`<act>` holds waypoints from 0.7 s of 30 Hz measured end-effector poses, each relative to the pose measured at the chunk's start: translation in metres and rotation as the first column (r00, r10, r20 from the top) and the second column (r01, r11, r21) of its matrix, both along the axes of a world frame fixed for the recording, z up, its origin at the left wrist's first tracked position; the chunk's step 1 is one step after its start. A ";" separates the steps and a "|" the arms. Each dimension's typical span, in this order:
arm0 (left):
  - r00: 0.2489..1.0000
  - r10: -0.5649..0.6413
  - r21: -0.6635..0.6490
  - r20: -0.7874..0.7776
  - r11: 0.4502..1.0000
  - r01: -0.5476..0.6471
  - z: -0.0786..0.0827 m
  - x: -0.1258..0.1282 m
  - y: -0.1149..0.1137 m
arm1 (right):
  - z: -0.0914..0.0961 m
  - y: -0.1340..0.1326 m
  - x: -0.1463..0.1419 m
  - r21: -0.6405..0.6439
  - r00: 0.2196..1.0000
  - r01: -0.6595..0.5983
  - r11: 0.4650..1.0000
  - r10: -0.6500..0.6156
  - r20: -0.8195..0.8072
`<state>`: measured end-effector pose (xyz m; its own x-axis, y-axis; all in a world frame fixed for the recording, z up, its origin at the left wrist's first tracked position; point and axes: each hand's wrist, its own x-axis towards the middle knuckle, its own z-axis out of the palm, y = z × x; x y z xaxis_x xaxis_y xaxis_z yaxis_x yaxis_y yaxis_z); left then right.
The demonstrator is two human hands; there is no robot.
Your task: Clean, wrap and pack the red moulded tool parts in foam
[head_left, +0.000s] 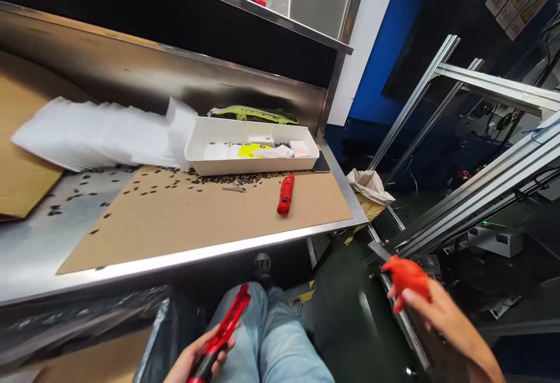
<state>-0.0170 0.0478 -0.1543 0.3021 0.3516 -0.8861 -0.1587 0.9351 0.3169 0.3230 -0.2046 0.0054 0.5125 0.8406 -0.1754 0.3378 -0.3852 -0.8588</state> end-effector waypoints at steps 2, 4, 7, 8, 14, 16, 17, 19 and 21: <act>0.999 -0.028 0.036 0.024 0.999 0.027 0.002 0.000 0.002 | 0.002 0.021 -0.028 -0.319 0.937 -0.265 0.910 0.321 0.137; 0.998 -0.061 0.059 0.027 0.997 0.059 0.003 -0.001 0.001 | -0.003 0.046 -0.053 -0.507 0.825 -0.350 0.787 0.516 0.230; 0.996 -0.089 0.085 0.000 0.992 0.089 0.002 -0.004 -0.001 | -0.011 0.076 -0.079 -0.588 0.734 -0.340 0.734 0.598 0.323; 0.995 -0.096 0.092 -0.007 0.991 0.096 0.001 -0.005 -0.001 | -0.013 0.083 -0.085 -0.588 0.720 -0.338 0.735 0.605 0.341; 0.994 -0.111 0.126 -0.003 0.986 0.110 0.001 -0.007 0.001 | -0.011 0.104 -0.098 -0.625 0.601 -0.380 0.682 0.696 0.393; 0.994 -0.109 0.132 -0.002 0.985 0.108 0.001 -0.007 0.001 | -0.008 0.107 -0.097 -0.629 0.591 -0.349 0.695 0.684 0.428; 0.994 -0.105 0.136 -0.003 0.985 0.105 0.001 -0.006 0.001 | -0.007 0.107 -0.097 -0.629 0.586 -0.340 0.699 0.681 0.440; 0.995 -0.101 0.141 -0.003 0.985 0.101 0.001 -0.005 0.000 | -0.006 0.106 -0.099 -0.637 0.560 -0.376 0.673 0.712 0.423; 0.994 -0.110 0.131 -0.003 0.985 0.109 0.002 -0.005 0.000 | -0.006 0.105 -0.102 -0.643 0.529 -0.433 0.632 0.756 0.387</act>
<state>-0.0216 0.0479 -0.1524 0.3489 0.4289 -0.8333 -0.0591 0.8974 0.4372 0.2212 -0.0998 -0.0007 0.0353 0.8880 -0.4585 0.9724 -0.1364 -0.1893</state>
